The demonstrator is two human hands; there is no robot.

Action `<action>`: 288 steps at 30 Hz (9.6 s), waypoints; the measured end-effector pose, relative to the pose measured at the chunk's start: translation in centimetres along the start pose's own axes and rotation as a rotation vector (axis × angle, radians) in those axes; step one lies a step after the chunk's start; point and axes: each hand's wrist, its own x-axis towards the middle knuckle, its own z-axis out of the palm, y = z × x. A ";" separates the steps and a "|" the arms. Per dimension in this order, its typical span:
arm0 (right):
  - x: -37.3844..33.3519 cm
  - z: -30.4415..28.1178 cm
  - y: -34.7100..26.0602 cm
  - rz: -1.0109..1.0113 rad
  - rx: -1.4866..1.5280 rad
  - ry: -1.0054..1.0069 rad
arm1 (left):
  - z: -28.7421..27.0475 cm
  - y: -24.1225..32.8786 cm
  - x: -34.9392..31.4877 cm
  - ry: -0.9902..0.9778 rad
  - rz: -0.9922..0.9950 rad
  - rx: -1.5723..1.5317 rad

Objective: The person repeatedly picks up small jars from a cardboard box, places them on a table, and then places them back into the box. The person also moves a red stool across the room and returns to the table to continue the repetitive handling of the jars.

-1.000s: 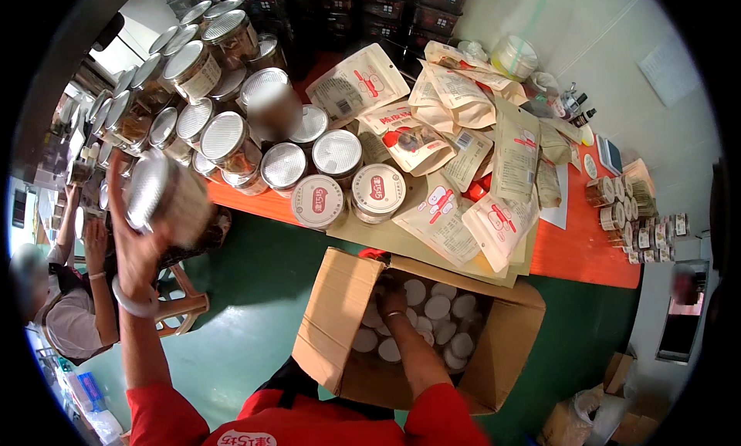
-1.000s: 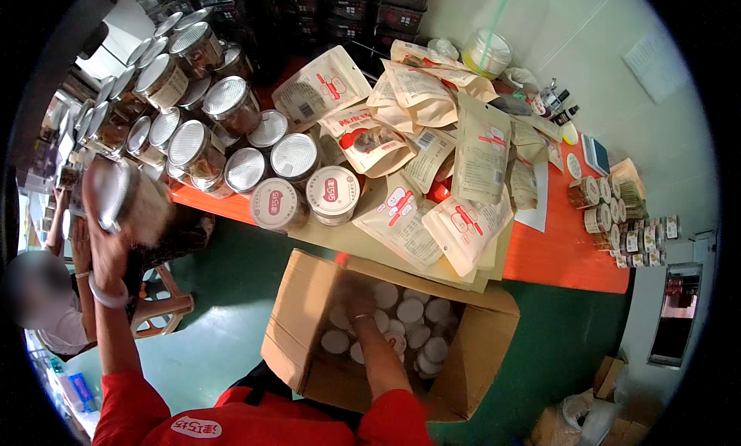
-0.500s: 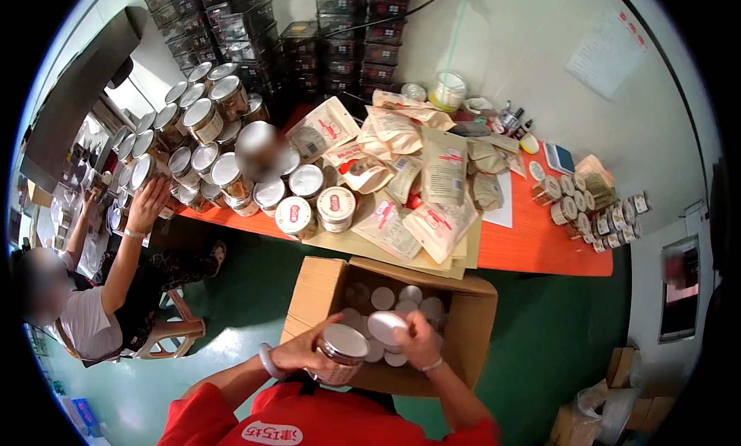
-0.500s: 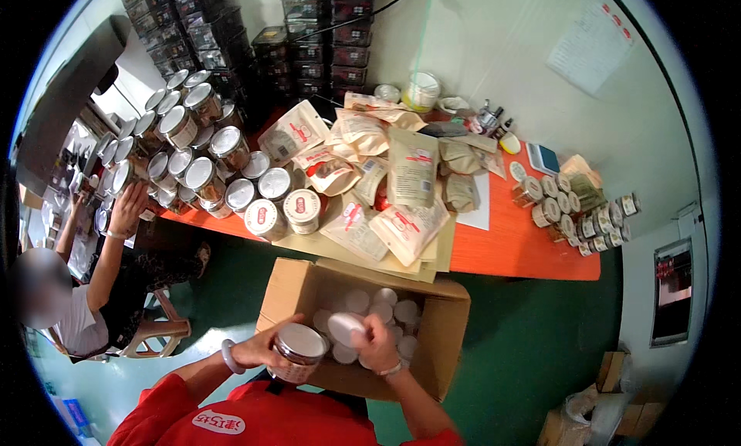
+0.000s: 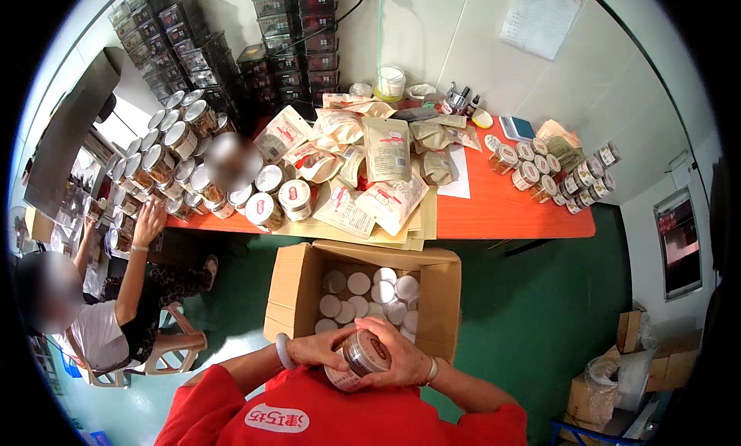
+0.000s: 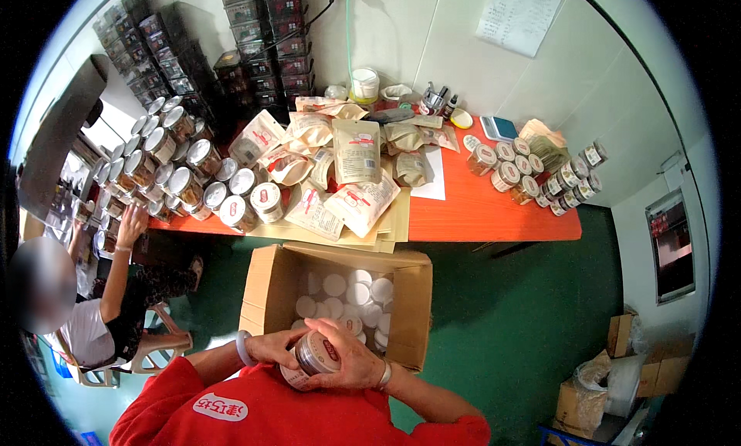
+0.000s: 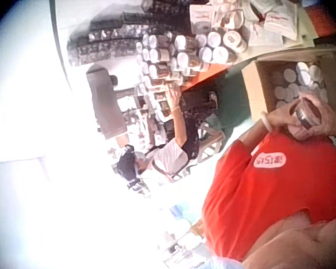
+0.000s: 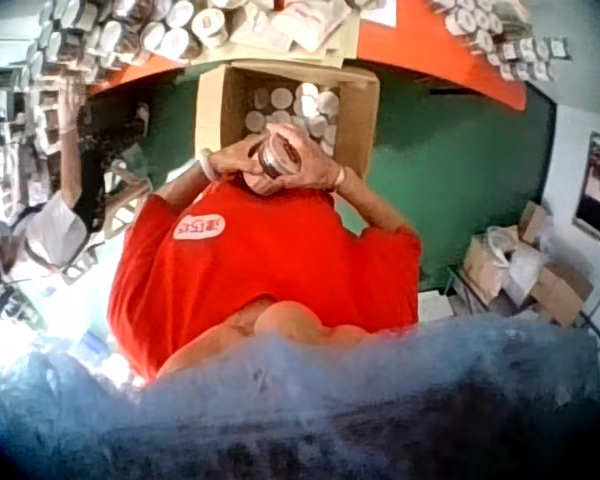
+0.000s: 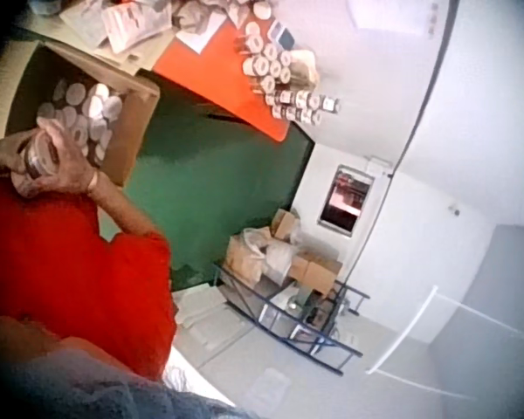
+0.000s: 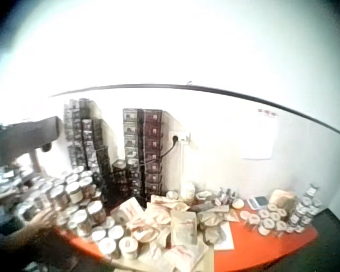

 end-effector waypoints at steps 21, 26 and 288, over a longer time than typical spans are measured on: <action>2.3 2.9 5.6 0.302 -0.248 0.306 | 0.6 0.2 2.2 0.721 0.153 1.397; 2.2 0.3 4.2 0.279 -0.230 0.256 | 0.9 1.6 3.6 0.715 0.178 1.409; -0.3 -0.9 -1.8 -0.189 -0.088 0.029 | 7.1 4.2 -1.2 0.334 0.026 0.559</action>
